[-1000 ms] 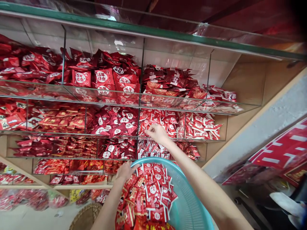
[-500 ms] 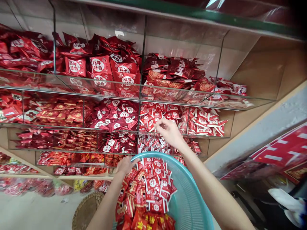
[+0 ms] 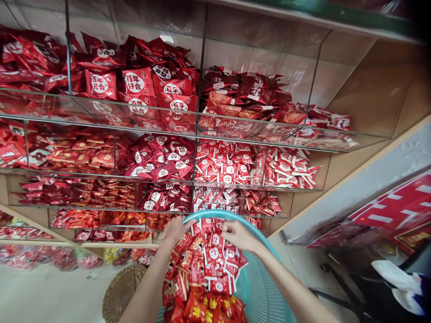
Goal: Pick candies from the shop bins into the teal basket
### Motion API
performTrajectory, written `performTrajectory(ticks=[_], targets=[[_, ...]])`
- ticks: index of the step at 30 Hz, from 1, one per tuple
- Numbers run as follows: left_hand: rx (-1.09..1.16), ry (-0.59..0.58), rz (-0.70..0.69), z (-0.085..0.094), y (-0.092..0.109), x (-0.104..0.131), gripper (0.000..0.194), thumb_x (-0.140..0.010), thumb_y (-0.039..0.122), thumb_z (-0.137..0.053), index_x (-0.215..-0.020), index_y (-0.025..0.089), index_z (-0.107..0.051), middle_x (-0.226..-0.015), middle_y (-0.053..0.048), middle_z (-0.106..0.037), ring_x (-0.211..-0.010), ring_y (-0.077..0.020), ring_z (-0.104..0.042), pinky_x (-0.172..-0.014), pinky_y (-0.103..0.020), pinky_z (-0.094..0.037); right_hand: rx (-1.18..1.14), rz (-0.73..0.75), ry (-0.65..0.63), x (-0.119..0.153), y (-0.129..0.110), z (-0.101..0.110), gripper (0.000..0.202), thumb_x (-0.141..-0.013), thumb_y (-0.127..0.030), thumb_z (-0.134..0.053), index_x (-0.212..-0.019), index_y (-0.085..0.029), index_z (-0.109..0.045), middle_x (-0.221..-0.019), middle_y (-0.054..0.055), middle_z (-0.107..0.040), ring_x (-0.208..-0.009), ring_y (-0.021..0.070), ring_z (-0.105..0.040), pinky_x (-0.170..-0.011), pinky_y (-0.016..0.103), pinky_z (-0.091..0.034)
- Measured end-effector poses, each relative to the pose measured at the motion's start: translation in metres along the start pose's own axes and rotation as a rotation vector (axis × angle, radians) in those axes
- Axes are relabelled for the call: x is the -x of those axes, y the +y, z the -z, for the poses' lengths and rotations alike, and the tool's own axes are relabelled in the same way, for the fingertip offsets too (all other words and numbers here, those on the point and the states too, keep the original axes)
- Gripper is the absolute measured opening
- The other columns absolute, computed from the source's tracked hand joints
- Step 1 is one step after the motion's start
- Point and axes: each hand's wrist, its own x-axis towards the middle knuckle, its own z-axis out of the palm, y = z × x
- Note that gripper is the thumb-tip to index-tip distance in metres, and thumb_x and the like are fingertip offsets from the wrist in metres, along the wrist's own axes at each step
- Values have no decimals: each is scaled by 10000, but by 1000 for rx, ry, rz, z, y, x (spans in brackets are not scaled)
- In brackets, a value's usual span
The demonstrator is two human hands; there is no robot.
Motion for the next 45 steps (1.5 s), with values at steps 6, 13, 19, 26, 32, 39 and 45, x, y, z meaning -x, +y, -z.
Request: performTrajectory(ticks=[6, 13, 19, 26, 32, 39, 45], targets=[[-7, -26, -21, 4, 3, 2, 563, -944, 612, -331, -1041, 173, -671, -1068, -163, -745, -1036, -301, -694, -821, -344, -494, 17, -105, -34, -12, 8, -5, 203, -682, -149, -511, -532, -227, -400, -442, -66, -442, -448, 92, -400, -482, 229, -254], [-10, -18, -35, 0, 0, -1, 554, -942, 611, -335, -1002, 171, -666, -1021, -151, -751, -998, -303, -701, -792, -344, -495, 127, 65, -79, -18, -1, -15, 191, -676, -142, -558, -568, -207, -414, -563, -69, -439, -563, 89, -376, -537, 219, -271], [-21, -16, -33, -2, -2, -3, 568, -937, 635, -325, -1001, 187, -667, -1002, -141, -754, -985, -290, -707, -771, -322, -491, 196, 77, -36, -21, -9, -20, 218, -684, -126, -561, -555, -202, -402, -559, -68, -442, -561, 86, -389, -543, 216, -275], [-16, -15, -26, 0, 0, -2, 567, -934, 634, -347, -1013, 178, -674, -1023, -143, -756, -994, -284, -707, -779, -314, -487, 201, -169, -104, -13, -1, -4, 200, -762, -135, -514, -586, -208, -450, -476, -66, -492, -469, 98, -483, -504, 217, -312], [-6, -13, -20, 0, 0, -2, 577, -927, 639, -358, -1034, 171, -678, -1012, -155, -752, -991, -284, -706, -802, -323, -490, 646, -209, 92, -1, -26, 4, 81, -815, -249, -603, -764, -189, -620, -713, 27, -650, -762, 187, -609, -633, 265, -369], [-6, -14, -15, -1, 0, -2, 569, -923, 647, -354, -1027, 192, -678, -1017, -155, -753, -1004, -275, -705, -818, -326, -490, 795, 97, -101, -2, -43, -31, 218, -851, -256, -630, -1054, -193, -677, -1227, 125, -636, -1177, 265, -550, -1016, 409, -380], [-22, -22, -32, 2, 2, 1, 574, -940, 627, -327, -1028, 177, -672, -1051, -169, -747, -1046, -303, -692, -821, -346, -490, 900, -11, -178, -4, -49, -57, 291, -832, -101, -585, -1092, -189, -681, -1394, 145, -553, -1340, 264, -442, -1121, 445, -303]])
